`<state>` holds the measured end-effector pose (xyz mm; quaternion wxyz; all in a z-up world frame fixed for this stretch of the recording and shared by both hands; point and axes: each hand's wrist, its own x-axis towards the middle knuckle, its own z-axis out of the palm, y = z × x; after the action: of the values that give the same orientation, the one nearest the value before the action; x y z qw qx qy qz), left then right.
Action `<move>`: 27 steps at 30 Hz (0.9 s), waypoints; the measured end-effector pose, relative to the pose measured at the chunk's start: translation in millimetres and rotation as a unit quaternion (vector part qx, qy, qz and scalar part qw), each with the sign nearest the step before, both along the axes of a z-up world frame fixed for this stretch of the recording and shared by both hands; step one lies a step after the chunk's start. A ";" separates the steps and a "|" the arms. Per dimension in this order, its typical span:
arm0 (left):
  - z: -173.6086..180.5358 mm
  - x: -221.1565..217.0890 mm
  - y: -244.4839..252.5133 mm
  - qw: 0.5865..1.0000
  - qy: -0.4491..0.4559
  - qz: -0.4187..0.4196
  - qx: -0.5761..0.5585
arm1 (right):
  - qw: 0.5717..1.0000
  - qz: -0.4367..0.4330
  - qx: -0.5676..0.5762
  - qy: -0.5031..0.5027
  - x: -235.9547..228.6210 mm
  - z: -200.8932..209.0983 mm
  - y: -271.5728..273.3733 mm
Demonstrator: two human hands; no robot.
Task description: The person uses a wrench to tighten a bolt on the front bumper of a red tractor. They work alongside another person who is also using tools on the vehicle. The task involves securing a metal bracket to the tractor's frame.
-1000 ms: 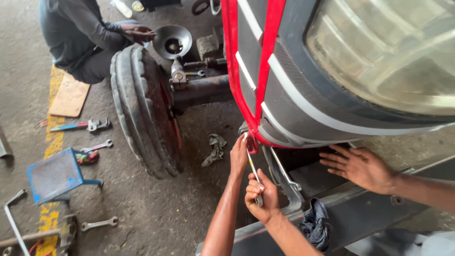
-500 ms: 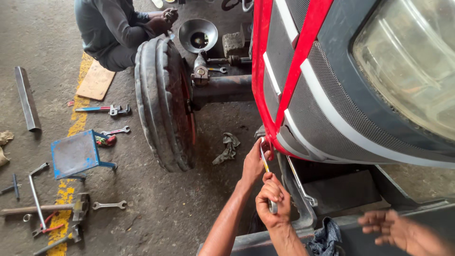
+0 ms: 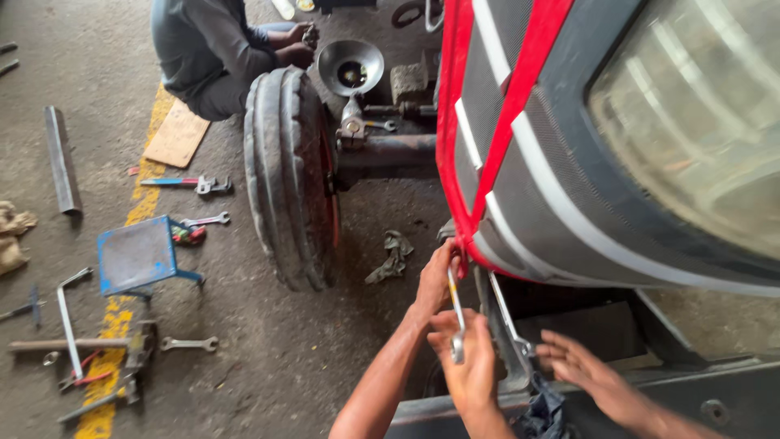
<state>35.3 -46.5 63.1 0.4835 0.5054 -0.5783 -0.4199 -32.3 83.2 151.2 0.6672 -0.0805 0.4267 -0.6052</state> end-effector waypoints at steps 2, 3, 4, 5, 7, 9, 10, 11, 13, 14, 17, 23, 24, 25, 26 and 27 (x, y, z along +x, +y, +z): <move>-7.2 1.5 -0.6 1.000 -0.017 -0.002 -0.002 | 0.939 -0.103 -0.124 0.305 5.3 7.2 26.2; -12.6 1.5 -4.3 1.000 -0.025 -0.006 -0.006 | 0.863 -0.152 -0.183 0.447 10.4 8.3 32.5; -17.8 1.8 -9.9 0.997 -0.058 0.007 -0.050 | 0.825 -0.180 -0.241 0.479 18.8 7.6 30.4; -24.1 3.5 -17.7 0.991 -0.089 0.019 -0.095 | 0.781 -0.206 -0.297 0.509 27.8 5.5 24.3; -40.5 3.9 -16.1 0.986 -0.131 -0.016 -0.101 | 0.737 -0.264 -0.334 0.526 38.1 -2.7 8.6; -47.9 15.3 -22.1 0.982 -0.160 -0.089 -0.037 | 0.743 -0.326 -0.320 0.489 45.9 -10.6 -18.2; -48.2 20.1 -30.6 0.977 -0.177 -0.103 -0.057 | 0.816 -0.255 -0.234 0.462 33.4 -8.6 -23.6; -47.5 24.8 -40.0 0.971 -0.193 -0.117 -0.077 | 0.904 -0.072 -0.067 0.415 2.9 -1.3 -27.3; -46.5 27.8 -33.9 0.966 -0.203 -0.140 -0.075 | 0.869 0.312 0.179 0.340 -82.4 23.3 -54.2; -44.4 28.9 -36.4 0.966 -0.204 -0.147 -0.066 | 0.853 0.365 0.196 0.317 -102.2 26.6 -63.4; -44.3 32.3 -38.9 0.964 -0.207 -0.156 -0.059 | 0.852 0.397 0.205 0.273 -118.4 12.7 -67.3; -42.5 20.8 -73.4 0.954 -0.216 -0.154 -0.140 | 0.856 0.379 0.208 0.283 -128.8 6.1 -79.1; -46.0 35.4 -58.1 0.954 -0.216 -0.173 -0.118 | 0.858 0.380 0.215 0.272 -120.6 -1.7 -70.7; -47.0 42.6 -44.8 0.955 -0.215 -0.182 -0.098 | 0.866 0.382 0.229 0.226 -118.0 -6.0 -60.6; -41.3 38.8 -48.7 0.956 -0.210 -0.184 -0.091 | 0.874 0.382 0.231 0.192 -125.9 -0.9 -64.3; -36.1 35.6 -55.4 0.957 -0.205 -0.186 -0.084 | 0.880 0.383 0.234 0.157 -131.1 2.1 -70.6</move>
<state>70.9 -101.9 27.0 0.3086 0.4216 -0.7821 -0.3394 -163.4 12.7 153.3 0.7705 -0.1734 0.5908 -0.1648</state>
